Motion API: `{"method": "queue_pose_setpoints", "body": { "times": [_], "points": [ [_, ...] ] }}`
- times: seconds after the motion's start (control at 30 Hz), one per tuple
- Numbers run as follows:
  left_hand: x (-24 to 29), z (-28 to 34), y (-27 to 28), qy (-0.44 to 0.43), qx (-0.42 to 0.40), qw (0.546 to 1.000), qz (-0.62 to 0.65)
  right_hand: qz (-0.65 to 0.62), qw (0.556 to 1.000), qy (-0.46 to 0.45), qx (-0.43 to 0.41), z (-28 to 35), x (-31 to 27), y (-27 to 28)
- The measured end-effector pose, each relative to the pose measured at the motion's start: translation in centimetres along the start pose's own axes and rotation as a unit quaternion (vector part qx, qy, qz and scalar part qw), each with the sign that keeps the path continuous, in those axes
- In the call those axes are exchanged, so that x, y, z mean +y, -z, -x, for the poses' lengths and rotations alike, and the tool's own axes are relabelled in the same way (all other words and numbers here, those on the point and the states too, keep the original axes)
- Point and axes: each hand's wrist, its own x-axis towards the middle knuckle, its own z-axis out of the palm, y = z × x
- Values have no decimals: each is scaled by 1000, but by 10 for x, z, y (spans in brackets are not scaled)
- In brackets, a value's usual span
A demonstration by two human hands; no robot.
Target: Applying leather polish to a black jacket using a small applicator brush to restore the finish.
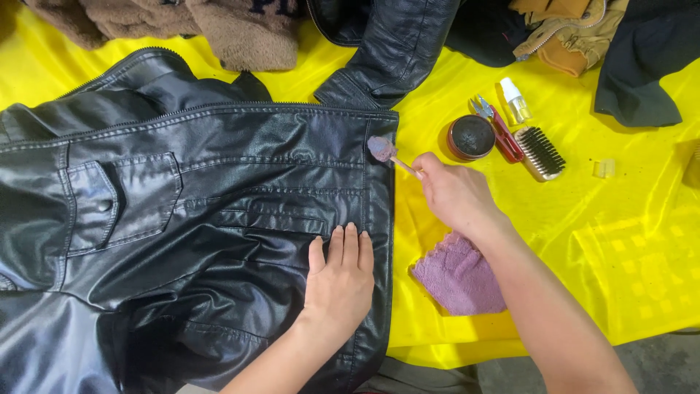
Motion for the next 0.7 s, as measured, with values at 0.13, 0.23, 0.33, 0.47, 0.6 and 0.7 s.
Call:
{"method": "queue_pose_setpoints", "body": {
  "times": [0.13,0.23,0.33,0.47,0.6,0.7],
  "points": [
    [0,5,2,4,-13,999,32,-95,995,29,0,29,4,3],
    [-3,5,23,11,96,994,57,-155,982,84,-66,40,21,-4],
    [6,11,32,-8,151,986,65,-31,982,186,0,46,49,-20],
    [6,4,34,-28,123,983,132,-112,952,120,258,50,102,-4],
    [-18,-49,44,-17,35,952,303,19,972,-43,229,49,128,21],
    [-27,-115,29,28,23,935,352,28,974,-54,217,48,130,26]
  ]
}}
